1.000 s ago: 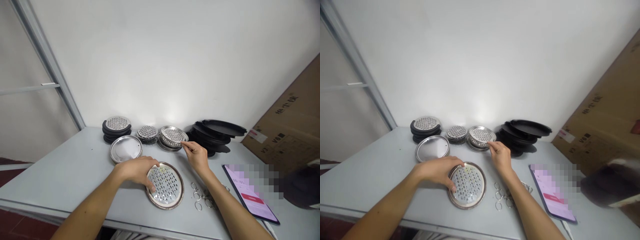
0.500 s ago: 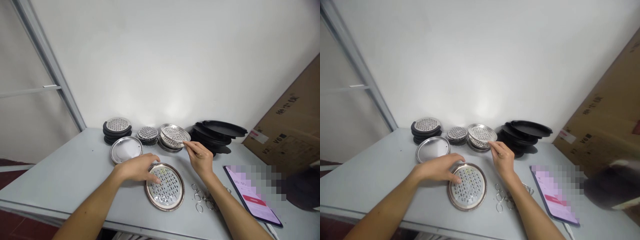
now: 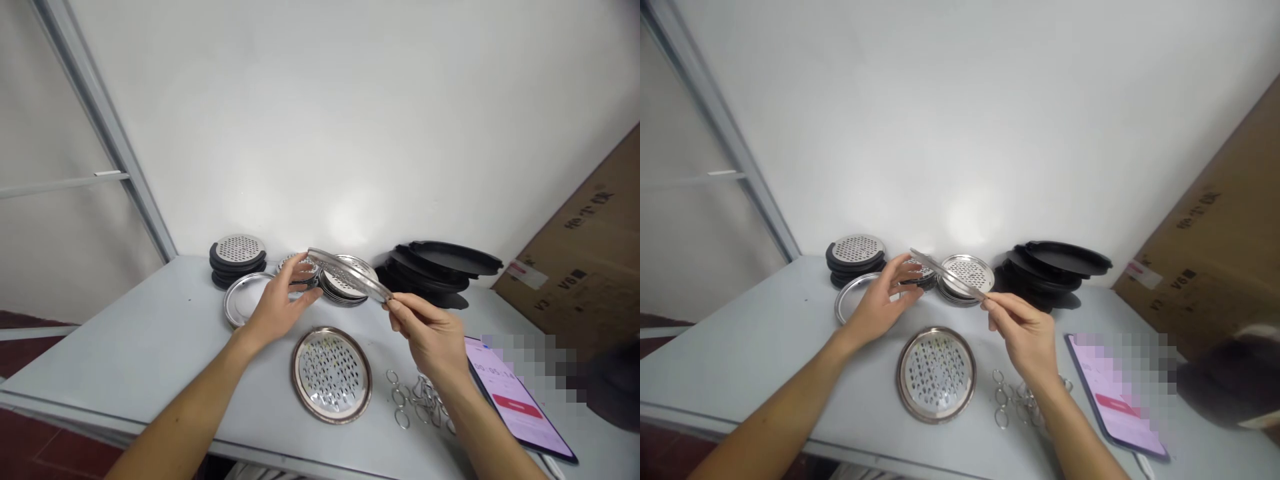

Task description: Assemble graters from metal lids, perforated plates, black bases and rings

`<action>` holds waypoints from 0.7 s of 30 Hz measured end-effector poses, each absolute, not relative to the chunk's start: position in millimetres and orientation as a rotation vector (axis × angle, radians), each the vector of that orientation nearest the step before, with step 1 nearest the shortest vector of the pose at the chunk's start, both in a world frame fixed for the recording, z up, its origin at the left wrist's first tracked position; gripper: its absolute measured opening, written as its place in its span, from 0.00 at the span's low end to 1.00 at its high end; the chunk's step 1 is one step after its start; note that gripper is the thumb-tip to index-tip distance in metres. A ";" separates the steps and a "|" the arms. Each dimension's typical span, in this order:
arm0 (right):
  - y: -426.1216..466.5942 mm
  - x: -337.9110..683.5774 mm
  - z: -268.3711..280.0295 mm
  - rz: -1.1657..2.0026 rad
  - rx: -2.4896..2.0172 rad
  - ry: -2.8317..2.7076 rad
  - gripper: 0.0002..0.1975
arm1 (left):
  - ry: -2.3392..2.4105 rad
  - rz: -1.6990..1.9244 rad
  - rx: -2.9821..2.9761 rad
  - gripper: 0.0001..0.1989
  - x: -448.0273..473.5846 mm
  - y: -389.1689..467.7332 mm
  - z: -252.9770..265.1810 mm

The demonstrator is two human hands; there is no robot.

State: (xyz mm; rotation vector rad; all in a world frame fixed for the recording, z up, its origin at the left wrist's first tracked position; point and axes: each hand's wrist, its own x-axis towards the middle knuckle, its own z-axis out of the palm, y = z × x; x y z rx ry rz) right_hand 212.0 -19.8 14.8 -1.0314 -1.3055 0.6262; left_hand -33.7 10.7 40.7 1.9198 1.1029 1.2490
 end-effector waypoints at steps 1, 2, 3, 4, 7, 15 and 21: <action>-18.5 213.4 13.1 0.714 -1.017 -1.263 0.07 | 1.082 1.261 1.917 0.29 -33.5 9.9 41.5; -17.3 214.6 11.7 0.800 -0.998 -1.226 0.08 | 1.064 1.275 1.909 0.28 -33.4 9.5 42.2; -16.5 215.5 11.0 0.880 -0.977 -1.200 0.09 | 1.054 1.298 1.897 0.26 -33.5 9.4 42.5; -16.0 216.2 11.0 0.951 -0.953 -1.182 0.10 | 1.056 1.327 1.882 0.25 -33.6 9.7 42.6; -16.3 216.8 14.0 1.109 -0.909 -1.177 0.12 | 1.110 1.410 1.840 0.20 -34.2 12.1 41.2; -14.8 219.6 16.0 1.438 -1.009 -1.172 0.22 | 1.117 1.154 1.720 0.24 -41.1 14.0 43.4; -7.7 223.6 3.3 1.516 -1.205 -1.297 0.22 | 1.144 0.663 1.718 0.24 -53.0 13.4 43.5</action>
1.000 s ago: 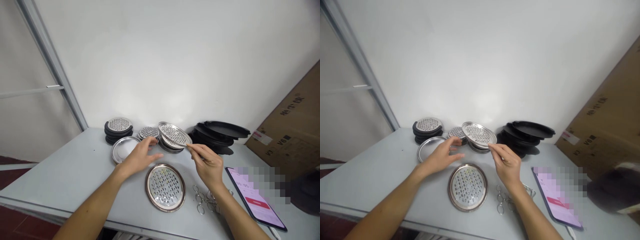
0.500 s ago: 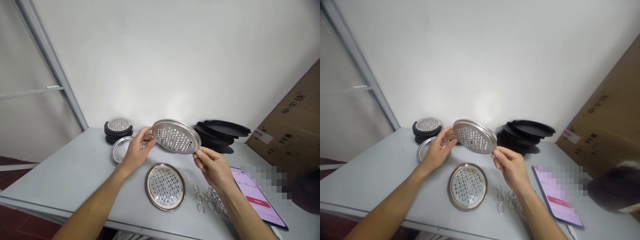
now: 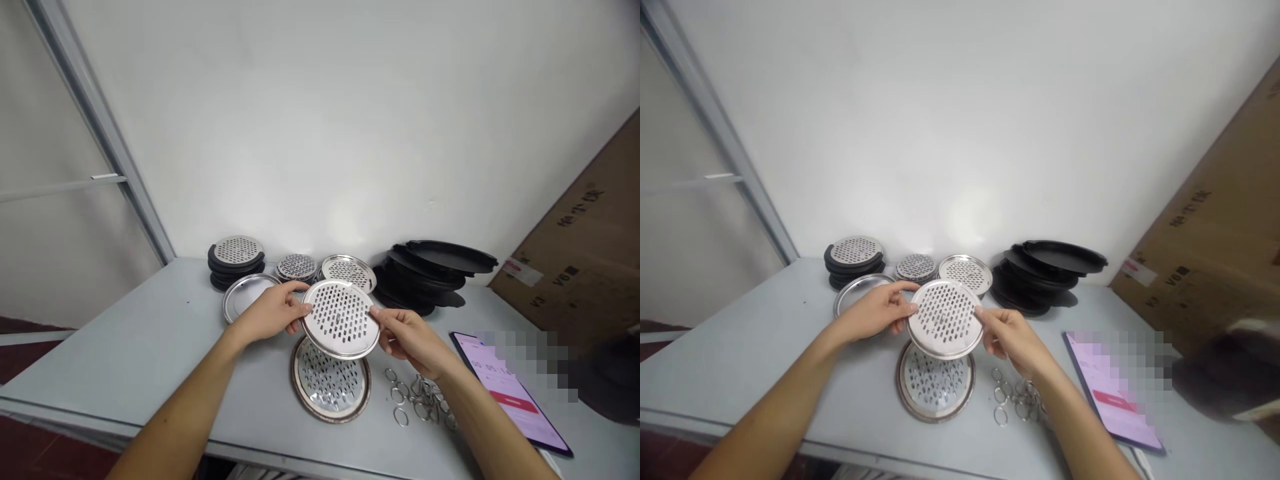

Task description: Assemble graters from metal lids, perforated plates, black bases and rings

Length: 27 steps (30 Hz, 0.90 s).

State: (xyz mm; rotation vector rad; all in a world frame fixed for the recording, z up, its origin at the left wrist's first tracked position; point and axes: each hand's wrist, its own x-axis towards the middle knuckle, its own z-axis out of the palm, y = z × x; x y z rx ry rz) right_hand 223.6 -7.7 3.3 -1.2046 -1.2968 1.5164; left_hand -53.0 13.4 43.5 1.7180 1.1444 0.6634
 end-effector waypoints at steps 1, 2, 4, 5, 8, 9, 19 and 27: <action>-7.2 223.5 2.1 1.512 -1.233 -1.317 0.19 | 1.157 0.608 1.715 0.25 -54.7 13.7 41.9; -7.1 223.4 1.3 1.509 -1.260 -1.334 0.17 | 1.163 0.554 1.706 0.26 -56.3 14.1 40.3; -7.7 223.5 0.0 1.525 -1.306 -1.383 0.19 | 1.159 0.450 1.686 0.29 -59.0 14.6 37.2; -8.3 223.7 -0.7 1.545 -1.322 -1.423 0.21 | 1.150 0.397 1.683 0.31 -60.0 14.6 35.9; -10.8 224.8 -4.9 1.599 -1.353 -1.568 0.22 | 1.126 0.233 1.695 0.33 -61.6 13.9 33.3; -11.6 225.0 -6.8 1.618 -1.362 -1.608 0.22 | 1.120 0.184 1.696 0.32 -61.6 13.5 32.5; -15.8 219.5 -11.0 1.678 -1.499 -1.831 0.22 | 1.131 -0.087 1.636 0.28 -56.7 16.2 26.1; -16.6 218.7 -16.4 1.691 -1.485 -1.901 0.22 | 1.176 -0.160 1.673 0.23 -56.1 15.4 22.7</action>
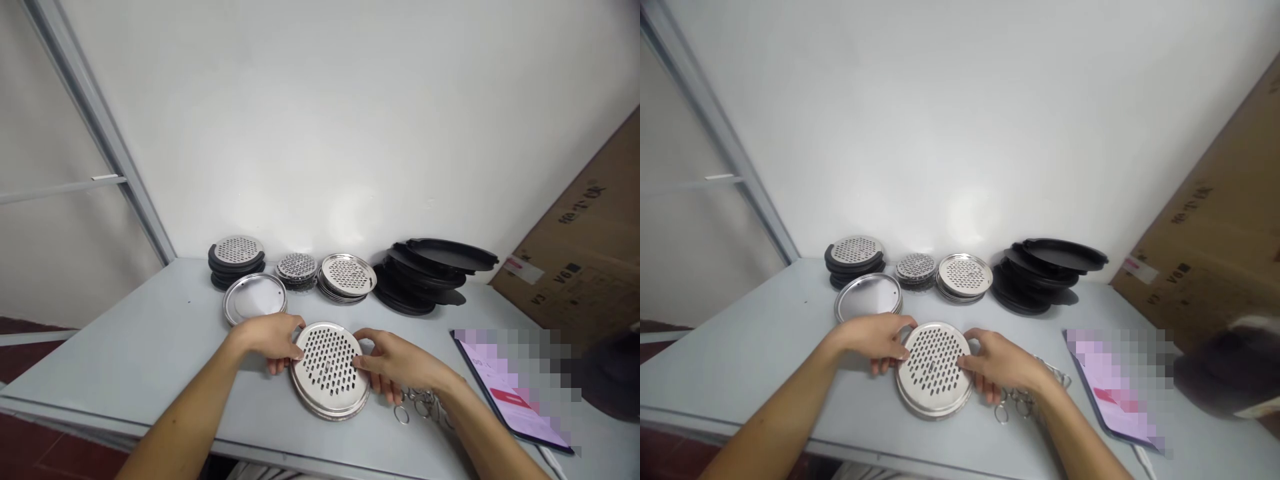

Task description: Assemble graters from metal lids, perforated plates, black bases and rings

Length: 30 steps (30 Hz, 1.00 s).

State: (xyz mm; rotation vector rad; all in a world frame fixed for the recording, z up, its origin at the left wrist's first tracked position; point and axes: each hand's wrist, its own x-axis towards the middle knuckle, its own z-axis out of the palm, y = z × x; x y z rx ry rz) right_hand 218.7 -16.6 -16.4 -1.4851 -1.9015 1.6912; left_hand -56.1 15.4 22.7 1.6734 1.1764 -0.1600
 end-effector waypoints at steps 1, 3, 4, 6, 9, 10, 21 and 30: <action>-16.7 218.9 -17.5 1.689 -1.480 -1.908 0.22 | 1.179 -0.164 1.677 0.22 -56.3 15.7 21.7; -17.3 219.3 -18.6 1.687 -1.471 -1.919 0.23 | 1.182 -0.173 1.681 0.22 -56.6 16.0 20.3; -17.8 219.4 -18.5 1.690 -1.467 -1.924 0.24 | 1.184 -0.179 1.682 0.21 -56.5 16.0 19.9; -19.1 219.6 -17.4 1.700 -1.461 -1.927 0.26 | 1.190 -0.195 1.681 0.20 -56.3 15.7 19.8; -20.9 219.9 -14.4 1.720 -1.436 -1.914 0.30 | 1.185 -0.202 1.675 0.20 -56.1 14.7 20.5; -21.3 219.9 -13.4 1.730 -1.424 -1.903 0.31 | 1.178 -0.200 1.674 0.20 -56.3 14.3 20.7; -20.6 226.4 -10.2 1.763 -1.416 -1.957 0.41 | 1.186 -0.237 1.709 0.35 -60.1 11.7 23.1; -18.9 225.0 -3.2 1.480 -1.405 -2.186 0.47 | 1.132 0.024 2.309 0.38 -52.0 2.1 35.8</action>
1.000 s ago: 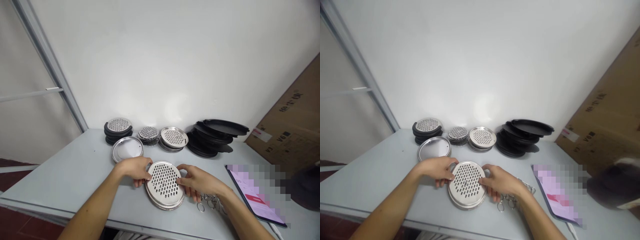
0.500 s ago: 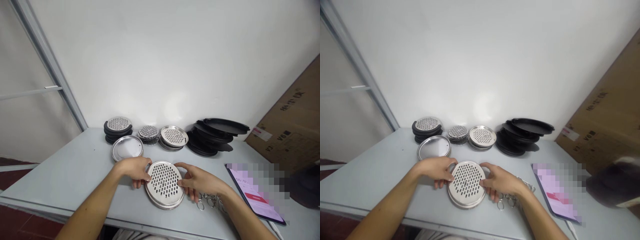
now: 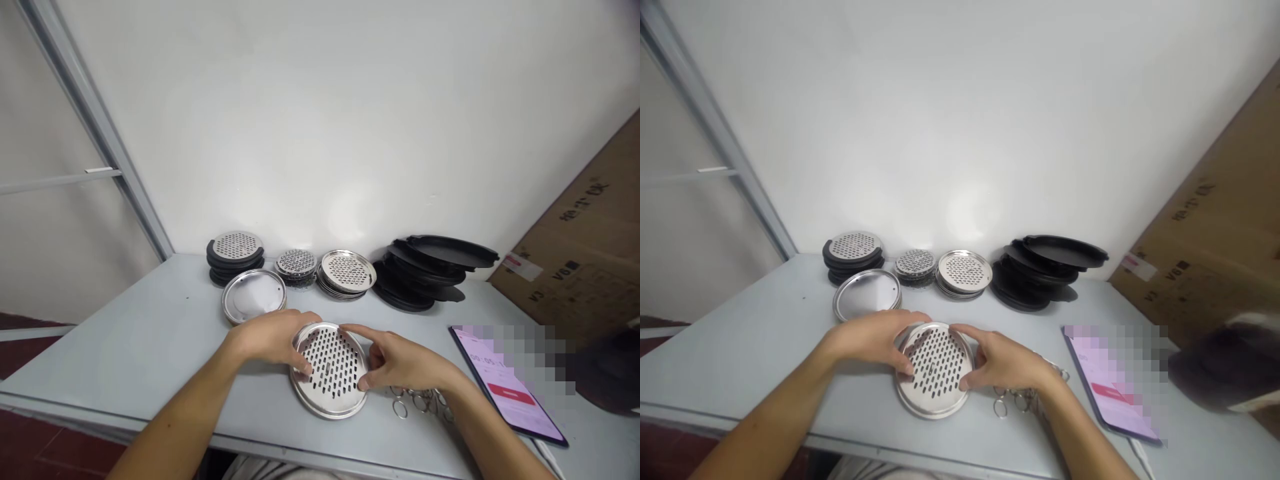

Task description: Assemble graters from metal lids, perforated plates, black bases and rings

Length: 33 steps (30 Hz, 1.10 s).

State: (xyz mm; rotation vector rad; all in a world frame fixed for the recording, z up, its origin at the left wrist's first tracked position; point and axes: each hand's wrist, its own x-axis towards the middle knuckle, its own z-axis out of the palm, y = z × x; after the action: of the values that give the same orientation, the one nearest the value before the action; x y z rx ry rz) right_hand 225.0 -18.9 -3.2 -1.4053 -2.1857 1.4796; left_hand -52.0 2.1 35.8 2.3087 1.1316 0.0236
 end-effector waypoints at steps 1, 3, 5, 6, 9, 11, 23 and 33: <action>-19.0 223.5 -3.1 1.420 -1.380 -2.228 0.46 | 1.099 0.038 2.329 0.39 -49.5 0.7 36.4; -19.5 220.6 -3.3 1.364 -1.349 -2.277 0.46 | 1.042 0.045 2.336 0.40 -44.5 -1.8 36.7; -20.2 218.4 -3.4 1.353 -1.344 -2.291 0.46 | 0.994 0.024 2.324 0.39 -40.0 -3.3 35.4; -20.5 217.8 -3.3 1.349 -1.340 -2.296 0.46 | 0.980 0.007 2.321 0.39 -38.3 -3.7 34.2; -20.8 216.9 -2.7 1.354 -1.315 -2.301 0.45 | 0.973 -0.058 2.333 0.40 -35.3 -3.7 29.9; -20.3 216.8 -2.8 1.367 -1.304 -2.298 0.45 | 0.986 -0.091 2.332 0.41 -34.6 -3.3 27.6; -19.5 216.2 -6.3 1.439 -1.334 -2.250 0.45 | 0.961 -0.134 2.324 0.45 -32.6 -1.3 24.2; -18.3 216.3 -5.0 1.413 -1.302 -2.258 0.39 | 0.981 -0.113 2.355 0.45 -27.5 -2.2 20.2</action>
State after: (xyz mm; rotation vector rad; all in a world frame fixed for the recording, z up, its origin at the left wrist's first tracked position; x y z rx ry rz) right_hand 216.3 -18.3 -5.0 -1.3015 -2.2580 1.4128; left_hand -27.5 -2.2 20.2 2.3555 0.9808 -0.1129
